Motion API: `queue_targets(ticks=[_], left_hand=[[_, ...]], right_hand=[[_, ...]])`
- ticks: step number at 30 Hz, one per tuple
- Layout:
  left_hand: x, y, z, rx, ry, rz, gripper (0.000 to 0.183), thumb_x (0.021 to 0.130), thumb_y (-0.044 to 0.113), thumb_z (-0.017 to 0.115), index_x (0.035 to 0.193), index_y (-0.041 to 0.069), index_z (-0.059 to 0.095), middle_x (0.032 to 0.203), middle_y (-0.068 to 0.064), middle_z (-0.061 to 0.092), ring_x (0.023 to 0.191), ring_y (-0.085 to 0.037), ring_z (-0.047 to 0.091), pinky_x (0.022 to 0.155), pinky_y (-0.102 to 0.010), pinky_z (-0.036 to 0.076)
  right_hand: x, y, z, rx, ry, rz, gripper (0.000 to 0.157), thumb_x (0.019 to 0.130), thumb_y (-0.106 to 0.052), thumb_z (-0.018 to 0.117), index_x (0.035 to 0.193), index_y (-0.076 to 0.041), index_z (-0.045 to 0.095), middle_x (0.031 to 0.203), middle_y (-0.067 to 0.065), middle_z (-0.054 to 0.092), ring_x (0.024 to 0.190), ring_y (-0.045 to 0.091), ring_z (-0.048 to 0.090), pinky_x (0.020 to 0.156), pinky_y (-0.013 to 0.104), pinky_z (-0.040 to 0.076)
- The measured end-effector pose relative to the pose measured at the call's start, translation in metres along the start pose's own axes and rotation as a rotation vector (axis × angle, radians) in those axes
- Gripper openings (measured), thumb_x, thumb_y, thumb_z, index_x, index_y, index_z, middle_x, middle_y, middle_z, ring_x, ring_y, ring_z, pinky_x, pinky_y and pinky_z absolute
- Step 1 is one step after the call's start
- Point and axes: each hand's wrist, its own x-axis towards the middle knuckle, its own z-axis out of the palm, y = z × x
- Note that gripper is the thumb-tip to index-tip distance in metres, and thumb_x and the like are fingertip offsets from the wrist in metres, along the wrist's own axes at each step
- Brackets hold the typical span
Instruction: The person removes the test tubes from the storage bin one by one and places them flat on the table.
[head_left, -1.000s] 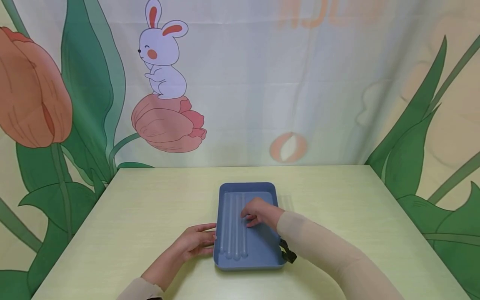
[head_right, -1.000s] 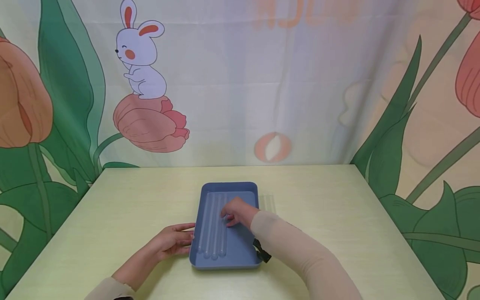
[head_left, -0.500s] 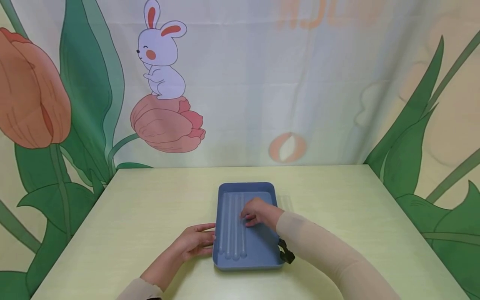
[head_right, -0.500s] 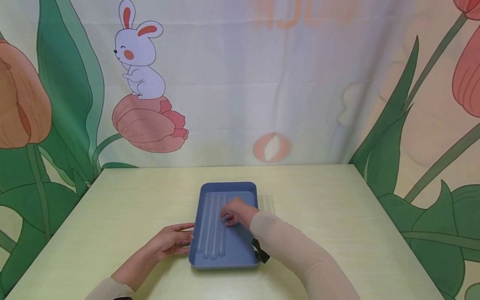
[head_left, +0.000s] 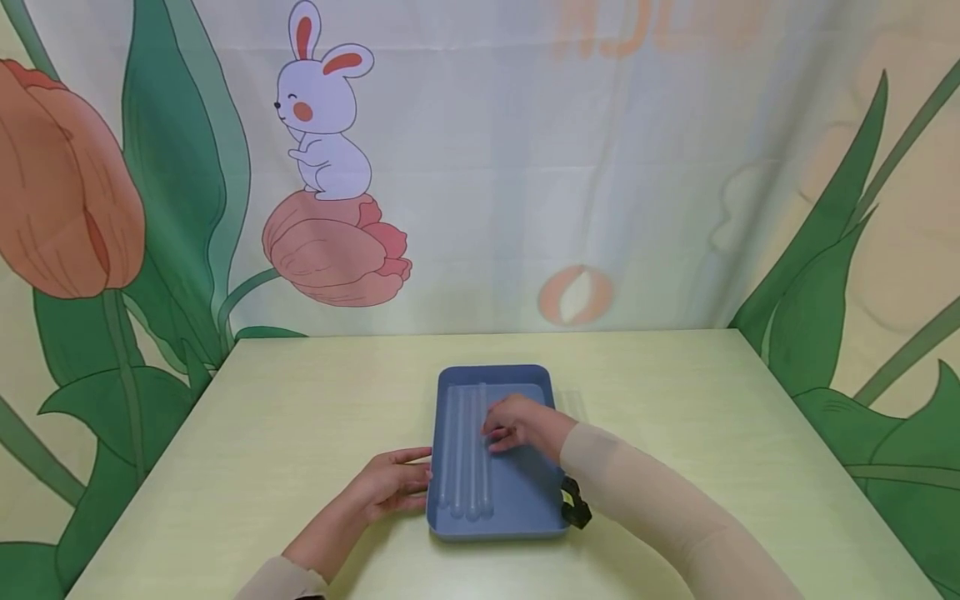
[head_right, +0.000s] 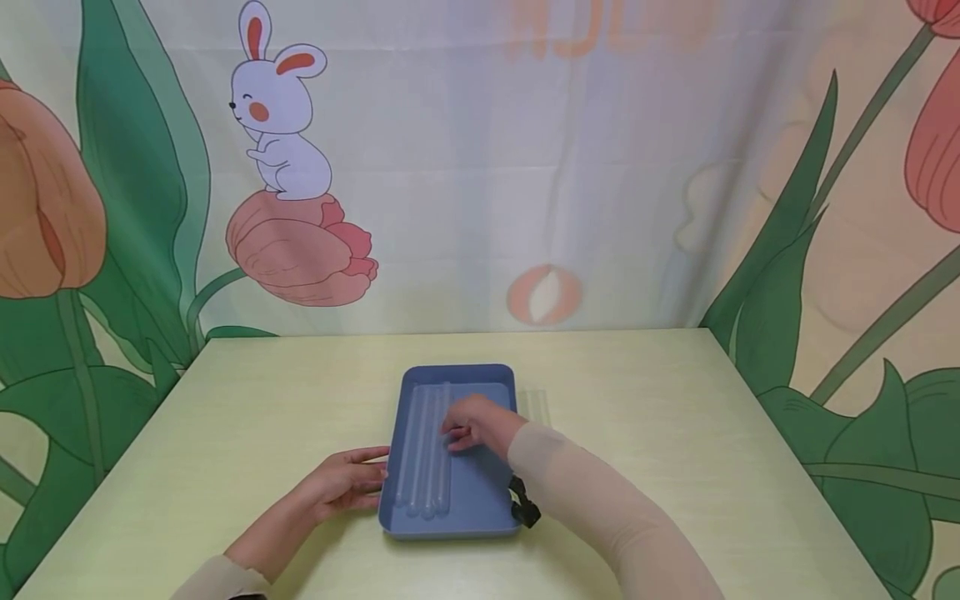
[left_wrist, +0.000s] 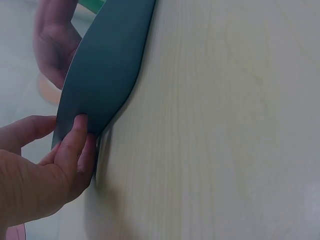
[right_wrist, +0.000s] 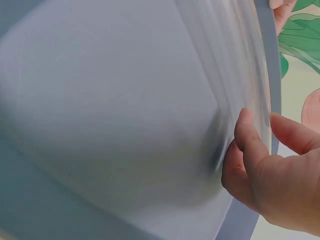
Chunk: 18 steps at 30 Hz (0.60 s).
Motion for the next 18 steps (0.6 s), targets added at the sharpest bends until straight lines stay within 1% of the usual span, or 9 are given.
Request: queue_targets(ticks=[1,4,6,7,8,11,13,16,18], left_hand=[[0.0,0.0,0.0,0.0,0.0,0.001,0.062,0.093,-0.003,0.059,0.152,-0.008,0.04,0.147,-0.033,0.052,0.096,-0.015,0.073,0.079,-0.033,0.065],[0.0,0.0,0.0,0.002,0.002,0.0,0.061,0.094,-0.003,0.058,0.152,-0.008,0.04,0.147,-0.033,0.052,0.096,-0.015,0.073,0.08,-0.033,0.065],[0.0,-0.001,0.0,0.002,0.003,-0.002,0.061,0.094,-0.003,0.058,0.152,-0.008,0.04,0.147,-0.033,0.052,0.095,-0.015,0.073,0.08,-0.033,0.065],[0.001,-0.001,0.0,0.003,0.002,-0.001,0.061,0.094,-0.003,0.058,0.152,-0.008,0.04,0.147,-0.033,0.052,0.095,-0.015,0.073,0.08,-0.033,0.065],[0.001,-0.001,0.0,0.003,0.001,-0.001,0.061,0.094,-0.003,0.058,0.152,-0.008,0.04,0.147,-0.033,0.052,0.095,-0.015,0.073,0.08,-0.033,0.065],[0.0,-0.001,0.0,0.003,-0.003,0.003,0.061,0.094,-0.003,0.058,0.152,-0.009,0.04,0.147,-0.033,0.052,0.095,-0.015,0.073,0.08,-0.034,0.065],[0.0,0.0,0.0,0.006,-0.005,0.004,0.061,0.094,-0.003,0.058,0.152,-0.009,0.039,0.147,-0.033,0.052,0.095,-0.016,0.073,0.081,-0.034,0.065],[-0.001,0.0,0.0,0.01,-0.005,0.005,0.061,0.094,-0.003,0.058,0.152,-0.009,0.039,0.148,-0.034,0.051,0.097,-0.016,0.072,0.081,-0.035,0.065],[-0.002,0.0,0.0,0.012,-0.006,0.006,0.062,0.094,-0.003,0.058,0.152,-0.009,0.039,0.148,-0.034,0.051,0.097,-0.016,0.072,0.082,-0.035,0.065]], right_hand=[[0.0,-0.001,0.0,0.011,-0.003,0.002,0.055,0.092,0.01,0.061,0.146,0.001,0.05,0.131,0.021,0.06,0.072,0.016,0.054,0.07,0.03,0.061],[-0.003,-0.003,-0.001,0.056,-0.015,0.01,0.056,0.092,0.012,0.059,0.146,0.0,0.049,0.134,0.022,0.059,0.084,0.019,0.056,0.087,0.037,0.062],[-0.004,-0.005,-0.002,0.08,-0.027,0.012,0.058,0.091,0.013,0.059,0.146,0.0,0.048,0.132,0.021,0.058,0.091,0.022,0.056,0.091,0.038,0.061],[-0.005,-0.005,-0.003,0.086,-0.034,0.012,0.059,0.091,0.013,0.058,0.147,0.0,0.047,0.132,0.021,0.057,0.093,0.022,0.056,0.091,0.038,0.061],[-0.005,-0.006,-0.004,0.093,-0.042,0.011,0.059,0.091,0.013,0.058,0.148,-0.001,0.046,0.131,0.02,0.058,0.094,0.022,0.055,0.087,0.036,0.062],[-0.007,-0.006,-0.006,0.096,-0.06,0.0,0.059,0.092,0.012,0.058,0.149,-0.001,0.046,0.113,0.014,0.06,0.088,0.02,0.055,0.071,0.029,0.062],[-0.009,-0.007,-0.008,0.104,-0.07,-0.008,0.059,0.092,0.011,0.058,0.149,-0.001,0.045,0.105,0.011,0.061,0.083,0.018,0.055,0.064,0.026,0.06],[-0.015,-0.009,-0.01,0.122,-0.08,-0.019,0.058,0.093,0.012,0.057,0.149,0.0,0.045,0.102,0.01,0.062,0.081,0.017,0.055,0.062,0.025,0.059],[-0.019,-0.011,-0.011,0.131,-0.087,-0.024,0.058,0.094,0.012,0.057,0.149,0.0,0.045,0.103,0.01,0.062,0.082,0.017,0.056,0.062,0.025,0.059]])
